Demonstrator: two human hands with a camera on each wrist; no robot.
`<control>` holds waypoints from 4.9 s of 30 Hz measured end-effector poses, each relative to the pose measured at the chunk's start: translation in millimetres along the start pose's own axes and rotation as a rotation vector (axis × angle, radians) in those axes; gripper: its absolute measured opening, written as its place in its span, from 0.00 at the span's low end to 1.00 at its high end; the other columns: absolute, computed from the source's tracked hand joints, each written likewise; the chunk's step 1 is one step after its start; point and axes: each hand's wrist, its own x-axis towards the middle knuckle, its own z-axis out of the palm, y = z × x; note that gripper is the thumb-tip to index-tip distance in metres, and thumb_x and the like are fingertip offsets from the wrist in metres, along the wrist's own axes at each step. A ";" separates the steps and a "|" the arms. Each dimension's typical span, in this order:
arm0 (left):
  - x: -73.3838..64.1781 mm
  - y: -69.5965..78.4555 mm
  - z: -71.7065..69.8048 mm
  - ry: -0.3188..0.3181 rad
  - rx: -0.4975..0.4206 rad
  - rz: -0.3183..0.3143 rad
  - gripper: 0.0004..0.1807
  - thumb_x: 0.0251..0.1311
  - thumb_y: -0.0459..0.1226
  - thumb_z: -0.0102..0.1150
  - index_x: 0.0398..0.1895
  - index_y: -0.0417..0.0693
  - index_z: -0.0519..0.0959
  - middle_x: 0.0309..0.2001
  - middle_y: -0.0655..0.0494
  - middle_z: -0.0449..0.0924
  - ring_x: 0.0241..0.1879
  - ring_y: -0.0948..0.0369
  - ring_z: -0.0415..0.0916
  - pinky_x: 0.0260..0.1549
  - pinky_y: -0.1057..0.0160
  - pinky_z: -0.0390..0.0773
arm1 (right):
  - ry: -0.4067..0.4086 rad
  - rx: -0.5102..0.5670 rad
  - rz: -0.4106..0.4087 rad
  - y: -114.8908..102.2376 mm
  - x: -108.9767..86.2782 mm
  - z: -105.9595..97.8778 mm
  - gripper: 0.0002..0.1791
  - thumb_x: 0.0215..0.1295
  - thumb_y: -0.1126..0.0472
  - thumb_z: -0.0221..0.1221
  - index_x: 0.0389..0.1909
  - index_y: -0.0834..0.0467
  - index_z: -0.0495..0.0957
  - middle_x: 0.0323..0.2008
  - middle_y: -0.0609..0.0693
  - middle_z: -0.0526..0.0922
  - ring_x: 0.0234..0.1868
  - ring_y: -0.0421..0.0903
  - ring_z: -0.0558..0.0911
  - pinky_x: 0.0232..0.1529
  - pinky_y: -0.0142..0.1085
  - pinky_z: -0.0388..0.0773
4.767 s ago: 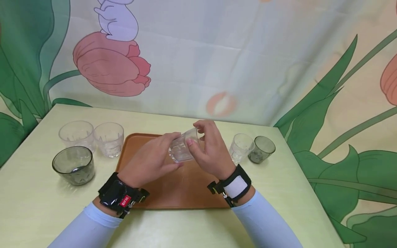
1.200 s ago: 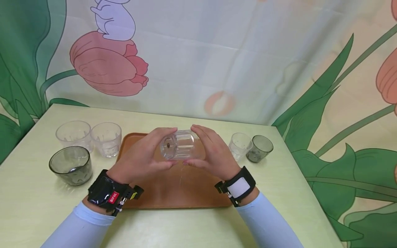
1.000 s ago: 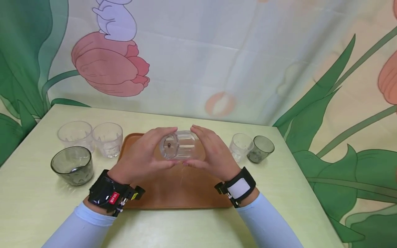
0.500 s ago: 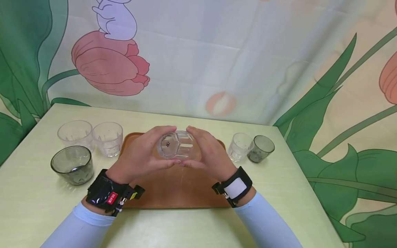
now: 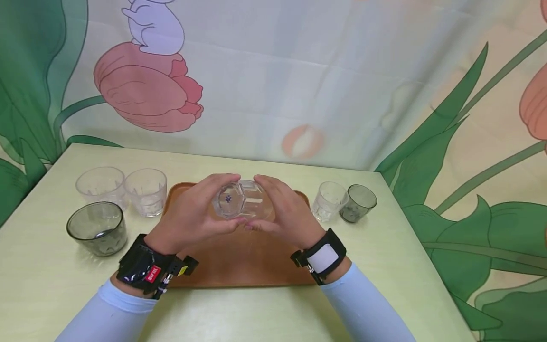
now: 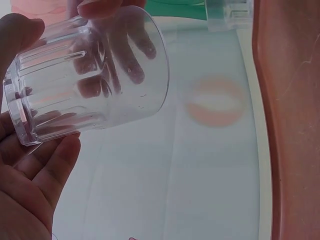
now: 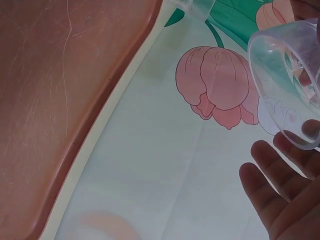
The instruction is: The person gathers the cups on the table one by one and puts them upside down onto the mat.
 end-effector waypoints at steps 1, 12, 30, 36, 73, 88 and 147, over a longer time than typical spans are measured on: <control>-0.4 -0.3 0.0 0.000 0.001 -0.005 0.45 0.45 0.46 0.79 0.67 0.41 0.70 0.62 0.48 0.77 0.58 0.56 0.77 0.53 0.55 0.82 | -0.002 -0.001 0.002 0.0 0.1 0.0 0.55 0.49 0.39 0.74 0.72 0.62 0.62 0.66 0.57 0.73 0.67 0.51 0.73 0.65 0.42 0.75; -0.8 -5.6 -2.0 0.017 0.058 0.028 0.45 0.44 0.45 0.79 0.66 0.40 0.71 0.60 0.46 0.78 0.58 0.54 0.78 0.52 0.53 0.83 | -0.061 0.131 0.134 2.6 -6.9 -8.6 0.45 0.60 0.47 0.70 0.73 0.60 0.62 0.65 0.55 0.70 0.63 0.50 0.75 0.65 0.42 0.75; -0.9 -9.3 -5.4 0.009 0.052 -0.025 0.44 0.44 0.46 0.79 0.65 0.41 0.71 0.60 0.47 0.78 0.55 0.54 0.79 0.48 0.55 0.85 | -0.096 0.096 0.234 22.2 -23.6 -12.7 0.36 0.70 0.45 0.59 0.72 0.57 0.63 0.65 0.55 0.71 0.66 0.50 0.73 0.67 0.46 0.72; -0.7 -8.7 -6.4 0.007 0.062 -0.039 0.44 0.45 0.46 0.79 0.66 0.41 0.72 0.59 0.48 0.78 0.55 0.55 0.79 0.50 0.54 0.84 | -0.126 0.069 0.256 31.6 -31.9 -12.5 0.34 0.73 0.45 0.56 0.72 0.58 0.64 0.64 0.56 0.73 0.67 0.51 0.73 0.68 0.46 0.71; -1.4 -9.4 -2.9 0.001 0.069 -0.054 0.44 0.45 0.48 0.79 0.65 0.40 0.72 0.58 0.47 0.79 0.51 0.55 0.80 0.48 0.55 0.85 | -0.417 -0.154 0.401 91.7 -99.3 13.5 0.28 0.67 0.51 0.61 0.64 0.60 0.74 0.49 0.56 0.82 0.48 0.52 0.83 0.51 0.47 0.81; -1.9 -13.9 -5.4 0.030 0.063 -0.059 0.43 0.45 0.48 0.78 0.65 0.41 0.72 0.58 0.48 0.79 0.52 0.55 0.80 0.50 0.54 0.84 | -0.571 -0.313 0.420 95.0 -114.6 23.1 0.24 0.67 0.49 0.61 0.59 0.58 0.75 0.36 0.52 0.80 0.31 0.50 0.81 0.33 0.46 0.81; 12.9 -53.3 -34.0 -0.139 0.199 -0.438 0.40 0.50 0.47 0.75 0.63 0.37 0.73 0.52 0.42 0.81 0.48 0.47 0.78 0.47 0.47 0.82 | -0.498 -0.509 0.209 88.7 -132.6 50.3 0.23 0.72 0.63 0.50 0.64 0.70 0.73 0.41 0.62 0.82 0.35 0.58 0.81 0.33 0.51 0.81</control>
